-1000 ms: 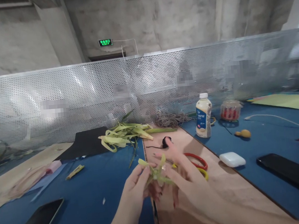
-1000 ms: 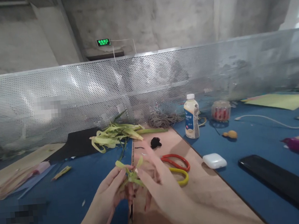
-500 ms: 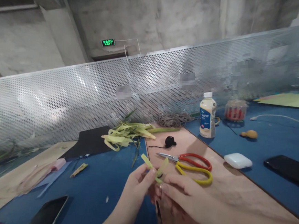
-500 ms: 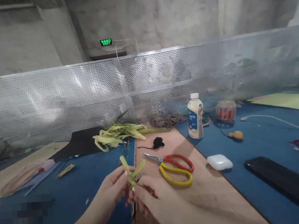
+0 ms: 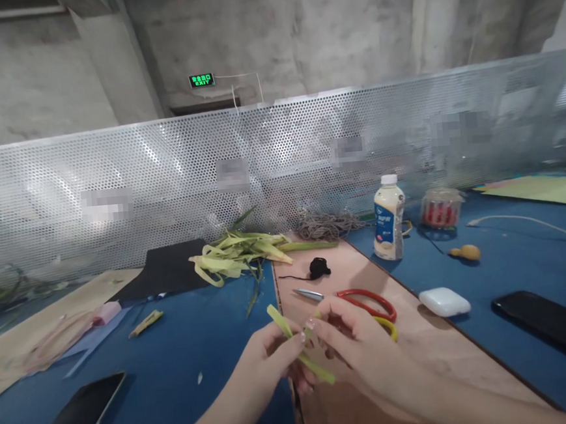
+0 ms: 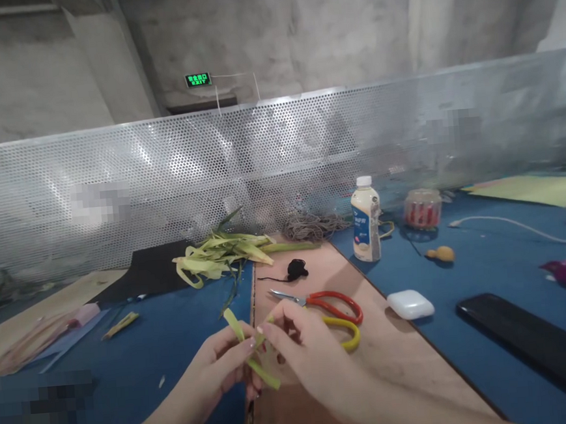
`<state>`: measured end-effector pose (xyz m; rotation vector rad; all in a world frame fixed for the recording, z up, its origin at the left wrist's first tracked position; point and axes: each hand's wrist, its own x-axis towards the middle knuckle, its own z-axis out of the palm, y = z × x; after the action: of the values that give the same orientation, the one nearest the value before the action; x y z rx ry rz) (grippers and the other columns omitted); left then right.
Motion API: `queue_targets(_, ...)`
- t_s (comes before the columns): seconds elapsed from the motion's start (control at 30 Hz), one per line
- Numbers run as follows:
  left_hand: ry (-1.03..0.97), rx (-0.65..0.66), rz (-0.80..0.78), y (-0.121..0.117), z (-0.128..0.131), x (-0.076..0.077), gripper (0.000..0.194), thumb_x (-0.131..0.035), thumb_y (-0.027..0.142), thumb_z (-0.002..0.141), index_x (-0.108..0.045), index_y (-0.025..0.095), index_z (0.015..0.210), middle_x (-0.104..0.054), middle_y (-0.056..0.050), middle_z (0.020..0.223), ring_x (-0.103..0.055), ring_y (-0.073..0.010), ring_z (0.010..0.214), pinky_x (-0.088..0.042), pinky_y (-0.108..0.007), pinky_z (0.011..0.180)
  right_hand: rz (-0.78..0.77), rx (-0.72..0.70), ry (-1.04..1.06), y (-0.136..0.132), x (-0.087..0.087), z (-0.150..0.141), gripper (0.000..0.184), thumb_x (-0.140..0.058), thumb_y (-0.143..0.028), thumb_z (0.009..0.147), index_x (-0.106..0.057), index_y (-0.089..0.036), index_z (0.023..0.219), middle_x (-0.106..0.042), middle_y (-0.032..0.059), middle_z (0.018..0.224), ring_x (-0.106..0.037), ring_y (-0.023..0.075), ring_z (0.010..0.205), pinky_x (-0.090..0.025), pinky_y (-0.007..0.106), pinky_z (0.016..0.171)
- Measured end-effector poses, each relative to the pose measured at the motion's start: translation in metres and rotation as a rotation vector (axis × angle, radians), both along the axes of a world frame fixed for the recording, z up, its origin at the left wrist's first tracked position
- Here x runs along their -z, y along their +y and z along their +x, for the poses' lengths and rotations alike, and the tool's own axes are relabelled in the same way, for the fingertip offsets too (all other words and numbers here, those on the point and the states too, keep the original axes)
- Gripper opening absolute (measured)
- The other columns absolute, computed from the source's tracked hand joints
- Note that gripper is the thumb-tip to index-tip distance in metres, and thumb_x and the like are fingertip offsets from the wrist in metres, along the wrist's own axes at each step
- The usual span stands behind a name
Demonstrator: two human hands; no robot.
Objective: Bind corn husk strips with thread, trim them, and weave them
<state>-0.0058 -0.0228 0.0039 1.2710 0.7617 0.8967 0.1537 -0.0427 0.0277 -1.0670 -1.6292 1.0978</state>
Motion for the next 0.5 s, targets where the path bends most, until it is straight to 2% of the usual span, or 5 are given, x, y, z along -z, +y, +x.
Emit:
queue_targets(0.2,-0.022,0.010,-0.044,-0.0020,0.0022,-0.0027,0.019,-0.062,0.030,0.071,-0.058,0.012,0.072,-0.060,0.000,0.051,-0.056,-0.0098,0.044,-0.043,-0.019,0.042,-0.030,0.042,0.083,-0.0030,-0.0009,-0.0023,0.020,-0.047,-0.031,0.082,-0.043,-0.018,0.067,-0.045,-0.0045,0.058,-0.042,0.0088,0.053,-0.032,0.021,0.050)
queue_targets(0.37,-0.007,0.045,-0.079,-0.0043,0.0027,-0.0033,0.016,-0.060,0.027,0.072,-0.057,0.012,0.069,-0.061,-0.001,0.048,-0.054,-0.0092,0.040,-0.044,-0.020,0.042,-0.044,0.097,0.062,0.0011,0.0040,-0.0010,0.020,-0.047,-0.030,0.082,-0.044,-0.018,0.066,-0.040,-0.0066,0.050,-0.037,0.0076,0.047,-0.029,0.020,0.045)
queue_targets(0.5,-0.025,0.008,-0.082,-0.0049,0.0041,-0.0014,0.018,-0.057,0.030,0.075,-0.057,0.012,0.072,-0.061,-0.001,0.047,-0.054,-0.0086,0.039,-0.042,-0.018,0.042,-0.014,0.089,0.034,0.0043,0.0042,0.0007,0.022,-0.046,-0.034,0.084,-0.047,-0.018,0.069,-0.042,-0.0056,0.053,-0.040,0.0082,0.048,-0.031,0.020,0.046)
